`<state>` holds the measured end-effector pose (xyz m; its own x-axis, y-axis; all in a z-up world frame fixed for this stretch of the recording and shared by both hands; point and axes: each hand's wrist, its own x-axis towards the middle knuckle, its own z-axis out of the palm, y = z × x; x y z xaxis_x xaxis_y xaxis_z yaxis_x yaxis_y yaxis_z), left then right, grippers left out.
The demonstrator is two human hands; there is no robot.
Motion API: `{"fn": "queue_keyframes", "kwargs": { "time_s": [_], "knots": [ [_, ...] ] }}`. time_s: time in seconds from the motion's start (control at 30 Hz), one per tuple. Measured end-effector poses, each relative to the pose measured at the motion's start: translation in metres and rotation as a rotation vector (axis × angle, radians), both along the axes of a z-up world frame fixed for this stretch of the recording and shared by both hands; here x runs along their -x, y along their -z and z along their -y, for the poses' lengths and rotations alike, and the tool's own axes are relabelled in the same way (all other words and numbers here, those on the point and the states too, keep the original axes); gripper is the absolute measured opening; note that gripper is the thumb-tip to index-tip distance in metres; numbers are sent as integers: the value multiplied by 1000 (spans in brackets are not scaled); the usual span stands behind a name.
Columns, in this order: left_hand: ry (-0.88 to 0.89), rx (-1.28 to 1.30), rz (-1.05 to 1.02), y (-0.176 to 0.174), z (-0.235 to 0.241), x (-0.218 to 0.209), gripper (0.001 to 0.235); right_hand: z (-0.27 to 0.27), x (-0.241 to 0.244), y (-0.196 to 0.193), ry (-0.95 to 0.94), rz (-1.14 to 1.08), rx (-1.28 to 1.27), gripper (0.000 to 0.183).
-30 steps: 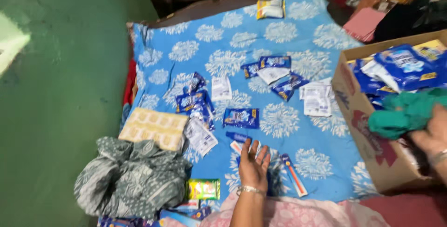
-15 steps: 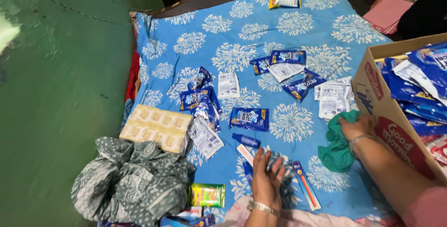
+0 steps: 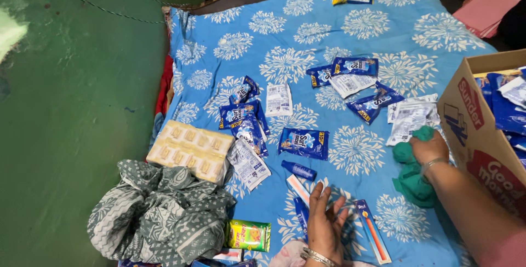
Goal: The person wipes various small detergent and food packets with a green cloth by hand and places them into a cardboard box on a bed.
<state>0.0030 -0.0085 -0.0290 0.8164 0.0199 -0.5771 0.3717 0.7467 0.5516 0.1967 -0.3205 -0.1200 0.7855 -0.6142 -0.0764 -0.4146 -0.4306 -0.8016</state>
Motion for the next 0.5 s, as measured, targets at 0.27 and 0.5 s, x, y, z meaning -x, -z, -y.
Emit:
{"fn": "queue_keyframes", "kwargs": {
  "time_s": [0.27,0.5],
  "knots": [
    [-37,179,8,22,-3,-3,77,-99,175,-146,-833,150,525,62],
    [132,765,410,-38,-14,12,105,-105,205,-181,-875,142,697,59]
  ]
}}
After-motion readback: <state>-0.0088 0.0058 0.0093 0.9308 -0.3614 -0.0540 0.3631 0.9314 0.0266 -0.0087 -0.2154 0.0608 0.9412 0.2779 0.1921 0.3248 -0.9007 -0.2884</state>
